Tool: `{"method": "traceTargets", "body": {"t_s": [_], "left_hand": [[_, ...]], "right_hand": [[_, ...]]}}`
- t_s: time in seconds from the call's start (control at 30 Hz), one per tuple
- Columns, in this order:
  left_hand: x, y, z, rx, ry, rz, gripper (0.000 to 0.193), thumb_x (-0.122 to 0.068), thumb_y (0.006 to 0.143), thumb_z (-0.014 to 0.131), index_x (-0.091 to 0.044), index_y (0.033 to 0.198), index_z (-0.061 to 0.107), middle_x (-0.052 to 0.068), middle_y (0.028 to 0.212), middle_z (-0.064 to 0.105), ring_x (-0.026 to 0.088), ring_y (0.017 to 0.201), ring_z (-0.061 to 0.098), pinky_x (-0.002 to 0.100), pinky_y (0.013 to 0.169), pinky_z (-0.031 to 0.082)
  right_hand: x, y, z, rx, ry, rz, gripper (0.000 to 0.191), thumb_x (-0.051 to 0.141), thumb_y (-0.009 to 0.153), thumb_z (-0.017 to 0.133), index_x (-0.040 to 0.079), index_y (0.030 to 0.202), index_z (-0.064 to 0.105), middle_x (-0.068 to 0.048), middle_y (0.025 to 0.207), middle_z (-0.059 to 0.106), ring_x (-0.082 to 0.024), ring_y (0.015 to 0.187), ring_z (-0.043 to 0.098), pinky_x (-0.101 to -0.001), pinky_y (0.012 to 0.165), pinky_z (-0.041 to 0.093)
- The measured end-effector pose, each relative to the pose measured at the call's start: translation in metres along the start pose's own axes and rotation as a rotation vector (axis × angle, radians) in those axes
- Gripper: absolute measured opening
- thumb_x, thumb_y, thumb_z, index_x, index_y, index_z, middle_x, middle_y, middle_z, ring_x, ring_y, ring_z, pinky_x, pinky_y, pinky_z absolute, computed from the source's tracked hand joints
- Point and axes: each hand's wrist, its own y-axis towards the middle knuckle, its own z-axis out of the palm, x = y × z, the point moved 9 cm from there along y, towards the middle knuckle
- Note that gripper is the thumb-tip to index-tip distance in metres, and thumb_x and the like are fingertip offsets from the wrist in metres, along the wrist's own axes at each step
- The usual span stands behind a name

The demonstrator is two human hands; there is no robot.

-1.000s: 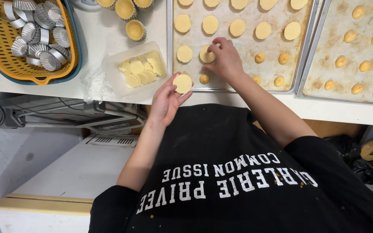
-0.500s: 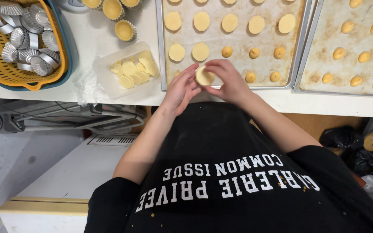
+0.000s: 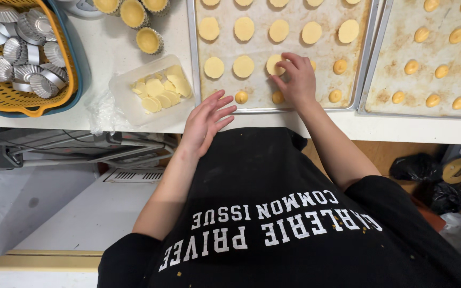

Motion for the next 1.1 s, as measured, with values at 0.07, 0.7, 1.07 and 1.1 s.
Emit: {"method": "traceTargets", "body": {"t_s": [0.07,0.7,1.07,1.1], "left_hand": [[-0.004,-0.006,-0.008,-0.001,-0.021,0.02,0.052,-0.024,0.106,0.044,0.002,0.151,0.041,0.023,0.145,0.056,0.034,0.128,0.061,0.046,0.108,0.051],[-0.147,-0.072,-0.162,-0.31,0.372,0.447,0.038,-0.017,0.105,0.059,0.003,0.138,0.058,0.013,0.124,0.071,0.018,0.108,0.07,0.03,0.096,0.056],[-0.165,-0.087,-0.172,-0.105,0.37,0.388,0.036,-0.014,0.106,0.057,0.002,0.138,0.057,0.013,0.127,0.07,0.019,0.112,0.069,0.031,0.099,0.055],[-0.168,-0.088,-0.173,-0.093,0.372,0.396,0.036,-0.014,0.106,0.057,0.002,0.138,0.057,0.013,0.126,0.07,0.019,0.112,0.069,0.031,0.099,0.055]], "right_hand": [[-0.001,0.0,0.003,0.008,-0.01,0.015,0.033,0.015,0.081,0.091,0.011,0.108,0.072,-0.006,0.131,0.065,-0.031,0.112,0.059,-0.0414,0.094,0.052],[0.207,0.03,0.15,0.4,0.105,-0.142,0.04,0.028,0.084,0.082,0.005,0.115,0.071,-0.014,0.117,0.066,-0.033,0.104,0.063,-0.0437,0.087,0.053],[0.248,0.051,0.211,0.72,-0.292,-0.085,0.052,0.045,0.078,0.084,0.006,0.11,0.071,-0.014,0.11,0.068,-0.034,0.105,0.065,-0.0463,0.084,0.055],[0.252,0.049,0.215,0.754,-0.266,-0.087,0.047,0.043,0.08,0.082,0.008,0.11,0.072,-0.013,0.109,0.068,-0.033,0.104,0.067,-0.0467,0.083,0.055]]}}
